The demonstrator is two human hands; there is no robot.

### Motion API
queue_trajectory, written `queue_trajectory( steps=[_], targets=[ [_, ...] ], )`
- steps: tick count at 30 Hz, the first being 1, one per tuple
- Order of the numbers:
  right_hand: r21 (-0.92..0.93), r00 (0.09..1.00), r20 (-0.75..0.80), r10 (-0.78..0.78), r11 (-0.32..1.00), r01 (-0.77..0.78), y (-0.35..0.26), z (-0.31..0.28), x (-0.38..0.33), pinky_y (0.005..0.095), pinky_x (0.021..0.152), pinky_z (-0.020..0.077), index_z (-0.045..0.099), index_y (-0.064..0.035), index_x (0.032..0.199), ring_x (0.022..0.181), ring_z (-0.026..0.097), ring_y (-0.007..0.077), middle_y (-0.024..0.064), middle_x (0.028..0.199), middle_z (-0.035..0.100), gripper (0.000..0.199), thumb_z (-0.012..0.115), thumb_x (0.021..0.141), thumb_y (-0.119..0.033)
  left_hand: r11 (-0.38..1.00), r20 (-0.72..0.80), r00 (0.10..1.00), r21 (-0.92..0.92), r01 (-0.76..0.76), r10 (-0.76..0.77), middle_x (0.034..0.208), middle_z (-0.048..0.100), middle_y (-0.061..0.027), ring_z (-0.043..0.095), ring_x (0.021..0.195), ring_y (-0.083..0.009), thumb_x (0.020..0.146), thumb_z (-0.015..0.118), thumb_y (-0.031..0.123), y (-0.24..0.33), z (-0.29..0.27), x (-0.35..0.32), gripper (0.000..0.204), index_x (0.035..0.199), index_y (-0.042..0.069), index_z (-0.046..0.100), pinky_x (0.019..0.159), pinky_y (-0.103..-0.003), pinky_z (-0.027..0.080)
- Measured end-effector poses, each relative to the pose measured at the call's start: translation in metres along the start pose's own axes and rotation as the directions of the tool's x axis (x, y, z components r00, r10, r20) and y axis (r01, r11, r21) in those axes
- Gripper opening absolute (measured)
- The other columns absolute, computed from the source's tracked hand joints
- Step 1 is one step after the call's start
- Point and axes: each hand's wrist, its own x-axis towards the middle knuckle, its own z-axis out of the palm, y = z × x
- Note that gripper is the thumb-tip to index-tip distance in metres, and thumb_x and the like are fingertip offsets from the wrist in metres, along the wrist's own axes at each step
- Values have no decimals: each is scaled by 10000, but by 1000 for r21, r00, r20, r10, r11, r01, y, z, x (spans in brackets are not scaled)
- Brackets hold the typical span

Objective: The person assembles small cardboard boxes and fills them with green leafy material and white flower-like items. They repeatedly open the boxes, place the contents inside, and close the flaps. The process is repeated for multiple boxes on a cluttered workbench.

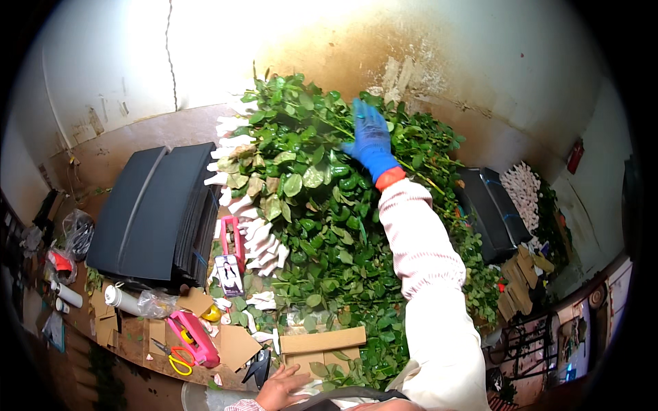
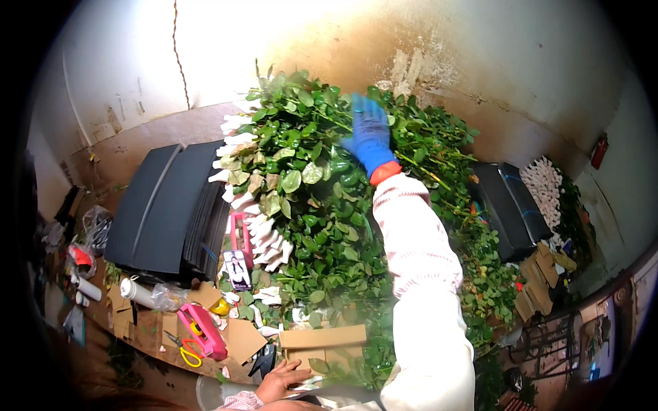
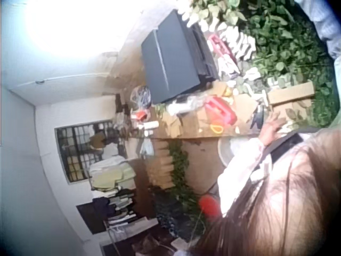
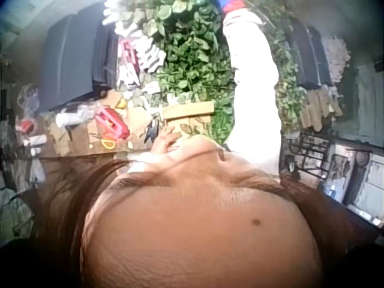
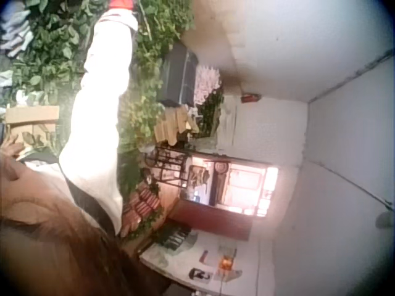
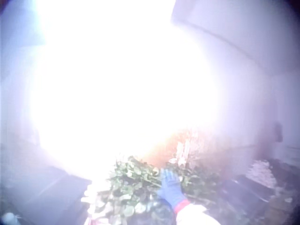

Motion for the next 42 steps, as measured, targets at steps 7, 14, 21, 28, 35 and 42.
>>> queue_trajectory(
  steps=[7, 14, 21, 28, 35, 42],
  targets=[
    [31, 881, 447, 156, 981, -190, 13, 39, -37, 459, 854, 527, 672, -112, 1143, 1011, 665, 339, 115, 1059, 692, 433, 786, 760, -278, 1000, -5, 1000, 9, -5, 5, 1301, 695, -24, 532, 1371, -307, 862, 794, 314, 9, -8, 4, 492, 1322, 191, 674, 1190, -559, 327],
    [17, 968, 252, 11, 1000, -16, 33, -120, -92, 451, 983, 462, 636, -160, 1269, 1125, 599, 324, 103, 1181, 652, 612, 769, 676, -94, 997, -81, 995, 66, -48, 53, 1220, 716, -87, 580, 1300, -351, 809, 831, 383, 1, 0, -2, 531, 1269, 153, 699, 1130, -597, 385],
    [-26, 679, 729, -90, 987, 158, 26, -188, -294, 473, 1045, 426, 624, -187, 1318, 1183, 572, 318, 101, 1293, 614, 618, 805, 729, -232, 997, -4, 1000, 74, 29, -29, 1306, 691, -71, 531, 1361, -354, 779, 847, 302, 16, -10, 5, 519, 1260, 162, 710, 1172, -582, 340],
    [27, 630, 772, 88, 985, -170, 21, -217, -335, 468, 926, 488, 662, -156, 1111, 1034, 624, 306, 108, 1083, 647, 294, 701, 835, -251, 994, 40, 998, 96, 51, -55, 1292, 701, -68, 526, 1368, -352, 786, 840, 315, 23, -14, 8, 481, 1220, 152, 715, 1172, -579, 334],
    [113, 438, 886, -154, 986, 118, -58, -169, -377, 468, 1054, 426, 671, -149, 1151, 1217, 568, 321, 90, 1335, 607, 377, 732, 799, -265, 991, 41, 998, 125, 40, -46, 1260, 717, -62, 543, 1352, -344, 846, 792, 339, 30, -15, 18, 401, 1194, 148, 736, 1174, -571, 317],
    [264, 680, 725, -105, 955, -135, -62, -158, -336, 468, 1040, 428, 648, -114, 1179, 1195, 563, 342, 133, 1258, 624, 489, 762, 706, -165, 972, -133, 991, 233, 15, 17, 1128, 754, -11, 623, 1214, -264, 863, 771, 276, 23, -4, 8, 239, 1059, 138, 766, 1095, -522, 380]
  ],
)
